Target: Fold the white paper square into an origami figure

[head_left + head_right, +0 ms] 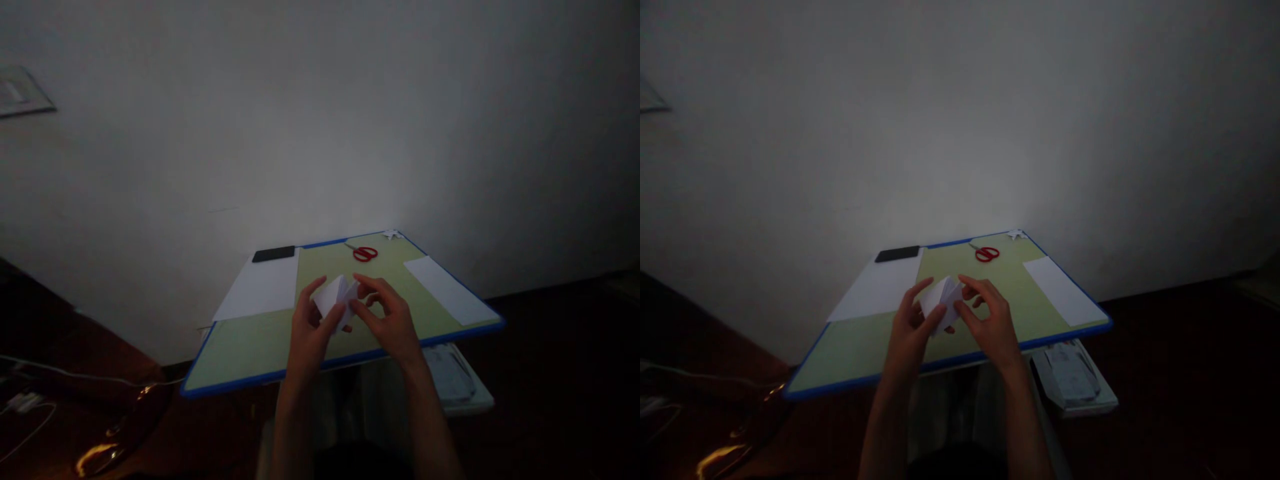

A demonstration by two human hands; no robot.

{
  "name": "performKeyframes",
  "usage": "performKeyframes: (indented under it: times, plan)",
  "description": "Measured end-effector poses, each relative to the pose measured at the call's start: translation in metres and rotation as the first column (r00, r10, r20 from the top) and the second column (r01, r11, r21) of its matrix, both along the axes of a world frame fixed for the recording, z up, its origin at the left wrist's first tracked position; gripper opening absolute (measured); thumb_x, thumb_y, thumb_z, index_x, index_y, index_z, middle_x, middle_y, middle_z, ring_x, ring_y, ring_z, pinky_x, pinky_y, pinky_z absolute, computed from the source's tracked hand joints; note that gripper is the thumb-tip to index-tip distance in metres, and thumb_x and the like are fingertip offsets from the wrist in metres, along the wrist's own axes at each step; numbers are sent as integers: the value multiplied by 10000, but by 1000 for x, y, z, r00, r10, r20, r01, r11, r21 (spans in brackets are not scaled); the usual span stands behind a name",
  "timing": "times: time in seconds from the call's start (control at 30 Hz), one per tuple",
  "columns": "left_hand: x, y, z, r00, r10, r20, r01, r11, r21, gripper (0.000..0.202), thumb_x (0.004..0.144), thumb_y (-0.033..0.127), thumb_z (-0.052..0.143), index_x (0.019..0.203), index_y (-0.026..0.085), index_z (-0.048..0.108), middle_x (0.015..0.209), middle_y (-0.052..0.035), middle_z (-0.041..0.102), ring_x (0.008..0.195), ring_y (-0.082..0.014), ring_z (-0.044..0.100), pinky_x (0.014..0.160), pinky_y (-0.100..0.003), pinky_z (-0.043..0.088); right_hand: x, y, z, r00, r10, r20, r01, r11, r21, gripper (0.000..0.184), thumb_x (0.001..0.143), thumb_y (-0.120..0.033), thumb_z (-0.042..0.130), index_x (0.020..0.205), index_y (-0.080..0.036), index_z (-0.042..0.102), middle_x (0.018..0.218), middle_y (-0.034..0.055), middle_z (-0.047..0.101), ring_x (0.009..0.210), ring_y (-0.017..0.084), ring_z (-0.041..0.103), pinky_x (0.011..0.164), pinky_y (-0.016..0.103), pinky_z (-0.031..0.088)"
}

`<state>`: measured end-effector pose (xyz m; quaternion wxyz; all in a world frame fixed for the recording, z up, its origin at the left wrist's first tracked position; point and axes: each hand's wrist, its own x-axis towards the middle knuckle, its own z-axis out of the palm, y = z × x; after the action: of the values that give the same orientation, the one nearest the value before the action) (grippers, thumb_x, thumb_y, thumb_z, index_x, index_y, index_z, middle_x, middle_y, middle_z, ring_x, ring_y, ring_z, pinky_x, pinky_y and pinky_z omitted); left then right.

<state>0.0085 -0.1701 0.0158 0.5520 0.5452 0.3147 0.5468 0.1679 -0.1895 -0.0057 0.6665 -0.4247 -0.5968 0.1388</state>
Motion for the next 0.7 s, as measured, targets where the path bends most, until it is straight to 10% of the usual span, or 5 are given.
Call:
performKeyframes:
  times: [0.3,0.7]
  plan:
    - [3,2,2,996,-17,-85,15,1000,-20,651,747,300,881,1319,163,601,975,-75,773,722,-191,721,591,-302,651,5,-5,5,998,64,24,-65,998,19,78,951,-167,694,948,-245,687,938,6,661,778,154,581,698,311,456]
    - [5,3,1,998,39,-49,-39,999,18,706,771,298,866,1392,190,548,810,-41,766,614,-174,682,516,-253,588,8,-6,5,994,109,-2,-109,994,17,69,956,-180,699,979,-242,719,942,16,716,799,164,630,708,311,487]
